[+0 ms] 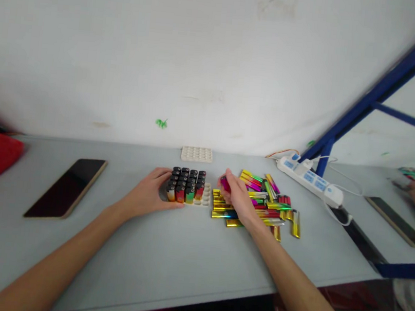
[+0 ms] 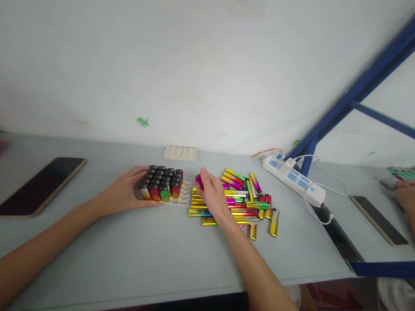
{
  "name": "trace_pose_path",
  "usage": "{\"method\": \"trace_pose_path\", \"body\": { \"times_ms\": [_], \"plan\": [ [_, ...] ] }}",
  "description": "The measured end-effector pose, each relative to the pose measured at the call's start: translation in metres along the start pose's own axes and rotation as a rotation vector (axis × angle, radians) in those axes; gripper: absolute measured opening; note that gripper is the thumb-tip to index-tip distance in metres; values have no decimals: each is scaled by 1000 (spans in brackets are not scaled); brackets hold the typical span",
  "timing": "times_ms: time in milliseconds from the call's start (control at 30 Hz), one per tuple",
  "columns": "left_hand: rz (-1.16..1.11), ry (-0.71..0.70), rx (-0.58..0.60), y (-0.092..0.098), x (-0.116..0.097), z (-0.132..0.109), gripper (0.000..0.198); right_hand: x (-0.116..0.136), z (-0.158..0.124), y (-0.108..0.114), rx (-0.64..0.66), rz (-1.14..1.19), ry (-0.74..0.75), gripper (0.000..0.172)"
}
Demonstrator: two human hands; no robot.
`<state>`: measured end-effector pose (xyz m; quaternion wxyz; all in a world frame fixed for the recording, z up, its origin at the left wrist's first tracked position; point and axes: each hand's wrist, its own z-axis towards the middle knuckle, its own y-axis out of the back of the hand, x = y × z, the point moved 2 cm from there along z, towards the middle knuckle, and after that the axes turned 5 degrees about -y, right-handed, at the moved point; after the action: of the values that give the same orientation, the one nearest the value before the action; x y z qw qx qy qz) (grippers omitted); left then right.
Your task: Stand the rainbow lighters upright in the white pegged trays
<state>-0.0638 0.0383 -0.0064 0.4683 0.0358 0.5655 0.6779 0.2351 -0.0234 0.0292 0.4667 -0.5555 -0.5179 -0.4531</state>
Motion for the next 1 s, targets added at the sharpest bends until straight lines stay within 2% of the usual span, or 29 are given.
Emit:
{"method": "trace_pose_path", "body": {
  "times_ms": [100,300,400,533,700,800,933,1000],
  "plan": [
    [18,14,7,1,2,-1,84,1,-2,-3,-22,-14,-39,77],
    [31,20,5,1,1,-2,81,-2,-2,-6,-84,-118,8,58],
    [35,27,10,1,0,-3,85,-6,0,-6,-86,-147,-3,63],
    [29,31,14,1,-1,-4,85,-6,1,-8,-13,-167,24,77],
    [14,32,13,-1,-2,-3,87,1,-7,-5,13,-287,220,80],
    [9,37,8,-3,-4,-2,89,7,-12,0,35,-403,367,66],
    [-10,29,7,-3,-6,-2,92,11,-18,6,-41,-587,616,46],
    [-19,24,14,-2,-7,-1,93,10,-21,6,-50,-638,646,44]
  ]
}}
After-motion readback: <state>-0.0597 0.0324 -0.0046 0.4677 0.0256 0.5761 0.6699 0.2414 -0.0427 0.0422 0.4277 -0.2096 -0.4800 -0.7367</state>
